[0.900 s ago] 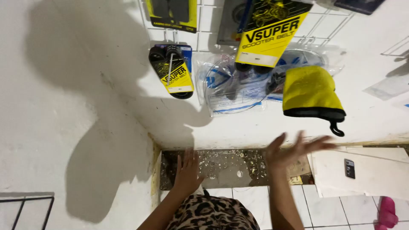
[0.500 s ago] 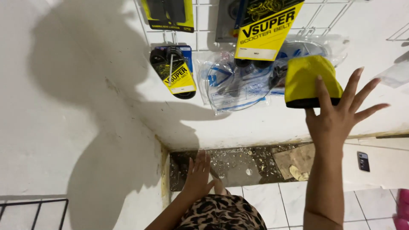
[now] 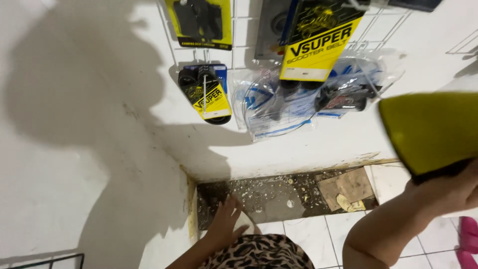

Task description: The person wipes a packaged scooter belt and other items hanging on a wall rack using a yellow cloth by hand, repeatedly rubbing the surfaces to clean them.

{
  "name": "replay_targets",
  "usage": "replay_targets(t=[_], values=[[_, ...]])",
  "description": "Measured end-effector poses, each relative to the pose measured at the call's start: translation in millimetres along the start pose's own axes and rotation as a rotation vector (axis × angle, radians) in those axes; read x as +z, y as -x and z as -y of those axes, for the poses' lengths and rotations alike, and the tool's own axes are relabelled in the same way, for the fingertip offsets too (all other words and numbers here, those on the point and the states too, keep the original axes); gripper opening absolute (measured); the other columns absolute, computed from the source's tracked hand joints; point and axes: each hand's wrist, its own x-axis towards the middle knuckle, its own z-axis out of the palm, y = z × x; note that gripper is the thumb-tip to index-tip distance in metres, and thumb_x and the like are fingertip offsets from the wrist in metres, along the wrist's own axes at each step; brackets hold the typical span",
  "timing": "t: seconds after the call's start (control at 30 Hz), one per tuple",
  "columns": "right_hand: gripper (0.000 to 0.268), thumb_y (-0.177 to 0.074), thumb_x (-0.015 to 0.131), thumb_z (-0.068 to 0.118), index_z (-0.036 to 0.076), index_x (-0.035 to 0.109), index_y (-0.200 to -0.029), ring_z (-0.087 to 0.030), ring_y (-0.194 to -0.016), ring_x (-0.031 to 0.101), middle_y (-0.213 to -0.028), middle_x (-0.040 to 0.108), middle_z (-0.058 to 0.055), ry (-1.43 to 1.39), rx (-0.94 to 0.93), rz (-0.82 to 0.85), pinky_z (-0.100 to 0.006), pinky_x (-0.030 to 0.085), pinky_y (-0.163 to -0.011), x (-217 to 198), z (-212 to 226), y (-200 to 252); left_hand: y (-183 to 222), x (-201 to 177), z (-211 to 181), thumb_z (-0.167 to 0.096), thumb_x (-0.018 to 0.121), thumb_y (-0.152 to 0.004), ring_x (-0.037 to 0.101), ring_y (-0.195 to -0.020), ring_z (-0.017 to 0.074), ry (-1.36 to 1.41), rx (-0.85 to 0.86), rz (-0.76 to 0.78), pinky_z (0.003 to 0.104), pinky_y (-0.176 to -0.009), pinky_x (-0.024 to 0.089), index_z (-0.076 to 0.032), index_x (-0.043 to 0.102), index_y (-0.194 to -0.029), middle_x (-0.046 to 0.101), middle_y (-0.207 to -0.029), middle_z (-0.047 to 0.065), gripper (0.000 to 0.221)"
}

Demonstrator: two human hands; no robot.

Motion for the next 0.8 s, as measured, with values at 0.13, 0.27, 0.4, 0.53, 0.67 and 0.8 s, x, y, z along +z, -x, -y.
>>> replay_targets(t=[0.13, 0.27, 0.4, 0.53, 0.67, 0.8], values=[[0.035, -0.096, 0.077, 0.025, 0.024, 0.067, -0.130, -0.007, -0.116, 0.077, -0.128, 0.078, 0.006, 0.504, 0.272, -0.016, -0.020, 0.062, -0.104, -67.6, -82.6, 13.0, 2.1, -65.5, -41.7, -0.053, 0.045, -0.099, 0.017, -0.152, 0.0348, 0.400, -0.136, -0.061, 0.055, -0.120, 0.021, -0.016, 0.047, -0.146, 0.019, -0.166, 0.014, 0.061], [0.020, -0.097, 0.059, 0.012, 0.008, 0.059, -0.117, -0.012, -0.065, 0.053, -0.087, 0.061, -0.003, 0.160, 0.862, 0.724, -0.023, 0.042, -0.058, -39.7, -78.0, 108.8, -1.4, -113.8, -58.7, -0.054, 0.036, -0.099, 0.053, -0.133, 0.0304, 0.701, -0.062, -0.053, 0.050, -0.112, 0.041, -0.013, 0.038, -0.152, 0.037, -0.161, 0.012, 0.068], [0.054, -0.088, 0.078, 0.024, -0.003, 0.061, -0.131, -0.038, -0.095, 0.072, -0.106, 0.070, -0.024, 0.320, 1.181, 0.728, -0.054, 0.058, -0.082, -74.7, -140.9, 168.6, -14.8, -150.7, -79.6, -0.063, 0.032, -0.102, 0.055, -0.129, 0.0382, 1.090, 0.242, -0.265, 0.055, -0.109, 0.039, -0.004, 0.057, -0.145, 0.060, -0.138, 0.023, 0.076], [0.098, -0.076, 0.082, 0.022, -0.004, 0.033, -0.156, -0.043, -0.131, 0.057, -0.146, 0.052, -0.031, 0.413, 1.152, 0.973, -0.059, 0.049, -0.100, -20.4, -54.2, 191.8, -49.7, -104.4, -51.9, -0.040, 0.071, -0.097, 0.071, -0.101, 0.0273, 1.066, 0.116, -0.290, 0.048, -0.091, 0.054, -0.006, 0.067, -0.131, 0.074, -0.112, 0.012, 0.048], [0.062, -0.073, 0.088, -0.006, -0.002, 0.062, -0.129, -0.029, -0.107, 0.071, -0.112, 0.074, -0.018, 0.302, 0.878, 1.200, -0.044, 0.059, -0.090, -29.0, -73.6, 188.2, -45.6, -136.0, -74.5, -0.026, 0.074, -0.096, 0.065, -0.075, 0.0148, 1.222, 0.004, -0.554, 0.034, -0.069, 0.054, -0.004, 0.073, -0.108, 0.071, -0.084, 0.006, 0.024], [0.039, -0.088, 0.070, -0.010, 0.000, 0.070, -0.126, -0.028, -0.109, 0.072, -0.112, 0.077, -0.015, 0.092, 0.842, 1.217, -0.046, 0.058, -0.093, -44.5, -95.0, 196.2, -35.2, -131.2, -60.6, -0.038, 0.067, -0.099, 0.065, -0.097, 0.0225, 1.144, -0.086, -0.503, 0.042, -0.084, 0.055, -0.005, 0.065, -0.128, 0.071, -0.106, 0.016, 0.044]])
